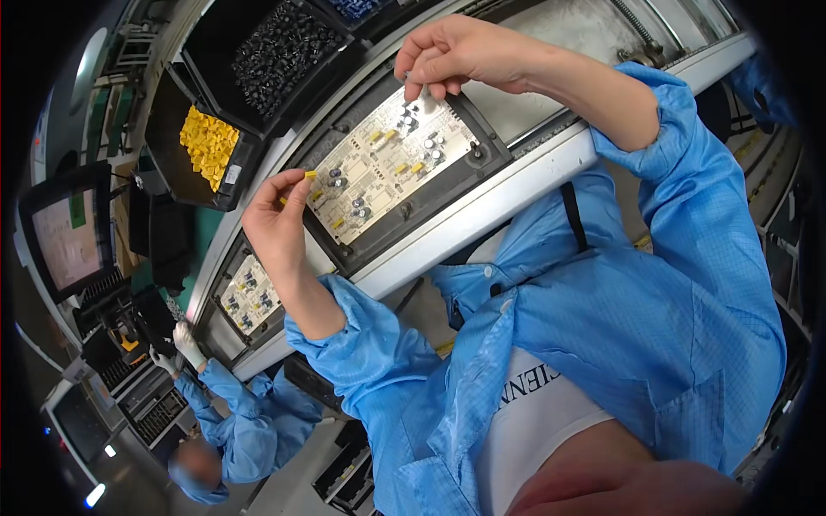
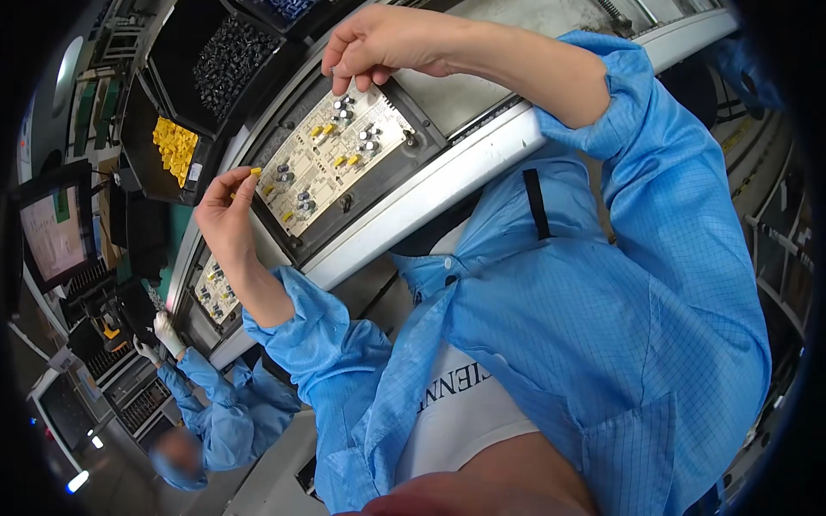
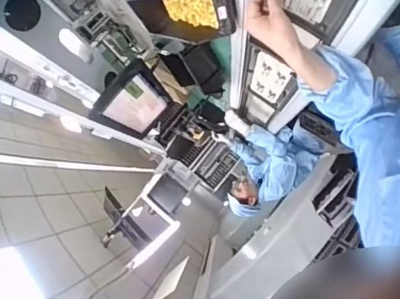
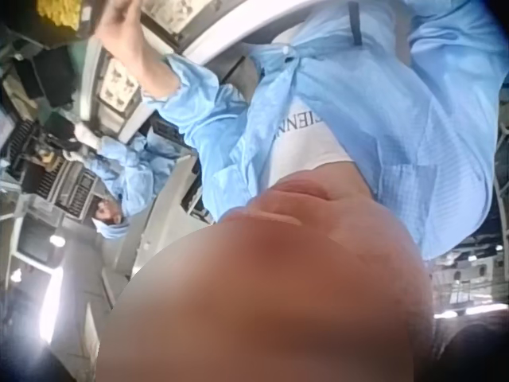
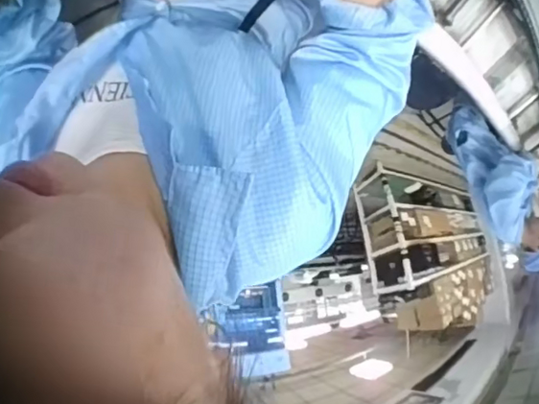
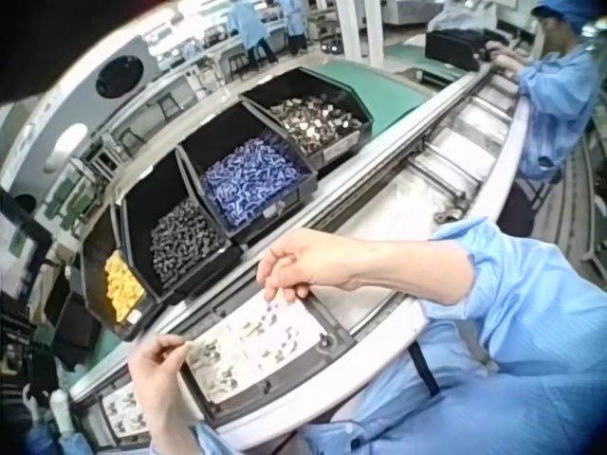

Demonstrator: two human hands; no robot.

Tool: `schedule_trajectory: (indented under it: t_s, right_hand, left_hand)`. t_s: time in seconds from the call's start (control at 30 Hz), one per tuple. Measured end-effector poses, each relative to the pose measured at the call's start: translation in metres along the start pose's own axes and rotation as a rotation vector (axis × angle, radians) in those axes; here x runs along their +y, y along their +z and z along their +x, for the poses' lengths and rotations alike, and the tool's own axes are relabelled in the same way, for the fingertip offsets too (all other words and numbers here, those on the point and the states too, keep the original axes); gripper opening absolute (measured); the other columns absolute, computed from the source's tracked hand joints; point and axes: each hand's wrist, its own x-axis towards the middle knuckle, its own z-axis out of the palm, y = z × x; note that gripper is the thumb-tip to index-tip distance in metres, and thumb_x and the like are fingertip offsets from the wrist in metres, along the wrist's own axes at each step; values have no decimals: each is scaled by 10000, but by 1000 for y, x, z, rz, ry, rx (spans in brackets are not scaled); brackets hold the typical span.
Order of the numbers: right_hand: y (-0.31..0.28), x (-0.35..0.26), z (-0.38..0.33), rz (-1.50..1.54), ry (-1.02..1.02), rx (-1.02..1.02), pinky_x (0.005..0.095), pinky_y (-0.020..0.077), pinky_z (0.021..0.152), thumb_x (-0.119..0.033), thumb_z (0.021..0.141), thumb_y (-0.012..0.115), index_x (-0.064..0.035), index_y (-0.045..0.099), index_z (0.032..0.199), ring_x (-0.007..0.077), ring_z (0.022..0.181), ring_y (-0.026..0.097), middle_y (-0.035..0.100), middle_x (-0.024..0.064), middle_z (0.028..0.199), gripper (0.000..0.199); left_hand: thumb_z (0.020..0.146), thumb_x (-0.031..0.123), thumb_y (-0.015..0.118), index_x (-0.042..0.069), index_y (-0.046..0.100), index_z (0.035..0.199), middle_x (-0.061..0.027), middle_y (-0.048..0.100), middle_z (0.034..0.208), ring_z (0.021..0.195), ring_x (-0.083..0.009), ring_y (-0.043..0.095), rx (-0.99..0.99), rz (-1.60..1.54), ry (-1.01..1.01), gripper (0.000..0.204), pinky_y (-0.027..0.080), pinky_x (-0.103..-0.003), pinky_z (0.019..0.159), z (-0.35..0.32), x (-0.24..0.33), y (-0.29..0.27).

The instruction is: Assemble electronic components onto a circuit board on a production assembly line.

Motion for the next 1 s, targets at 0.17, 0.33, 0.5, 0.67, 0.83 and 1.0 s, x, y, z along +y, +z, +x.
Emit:
schedule_trajectory:
  t_s: [0.17, 0.33, 0.5, 0.67, 0.83, 1.0]
  right_hand:
    - [-4, -3, -2, 119, 29, -66, 201, 505, 581, -7, 885, 538, 54, 592, 1011, 107, 665, 634, 686, 140, 882, 150]
    - [-1, -6, 2, 111, 41, -71, 199, 498, 578, 0, 877, 525, 59, 584, 1011, 104, 654, 626, 688, 139, 883, 158]
    - [1, -6, -1, 96, 48, -62, 200, 498, 575, 0, 879, 528, 68, 578, 1027, 106, 655, 628, 689, 141, 881, 170]
    - [4, -6, -3, 80, 68, -79, 203, 504, 570, -8, 884, 532, 65, 584, 1027, 110, 649, 634, 692, 138, 876, 169]
    - [5, -2, -6, 96, 72, -73, 203, 505, 570, -5, 883, 529, 63, 586, 1025, 110, 641, 631, 690, 132, 869, 167]
    - [-5, 12, 9, 128, 86, -61, 204, 504, 566, -1, 880, 529, 60, 587, 1020, 109, 638, 627, 688, 130, 869, 163]
  left_hand:
    - [823, 38, 704, 10, 699, 936, -4, 624, 737, 687, -58, 537, -7, 388, 25, 117, 430, -219, 617, -13, 2, -1]
    - [802, 36, 706, 22, 692, 903, -41, 647, 850, 703, -117, 578, -5, 513, 115, 103, 448, -246, 621, -15, 2, -2]
    - [790, 50, 707, 35, 696, 886, -51, 654, 1006, 754, -198, 626, -33, 611, 250, 98, 490, -288, 665, -11, -3, 2]
    - [776, 88, 718, 53, 710, 869, -34, 654, 1036, 843, -224, 655, -59, 810, 262, 99, 514, -315, 725, -17, -1, 5]
    - [770, 91, 719, 61, 714, 855, -22, 653, 1039, 844, -222, 654, -64, 849, 256, 90, 516, -316, 726, -19, 0, 9]
    - [768, 91, 720, 63, 716, 845, -20, 651, 1037, 840, -220, 653, -81, 849, 301, 82, 517, -315, 720, -7, 0, 14]
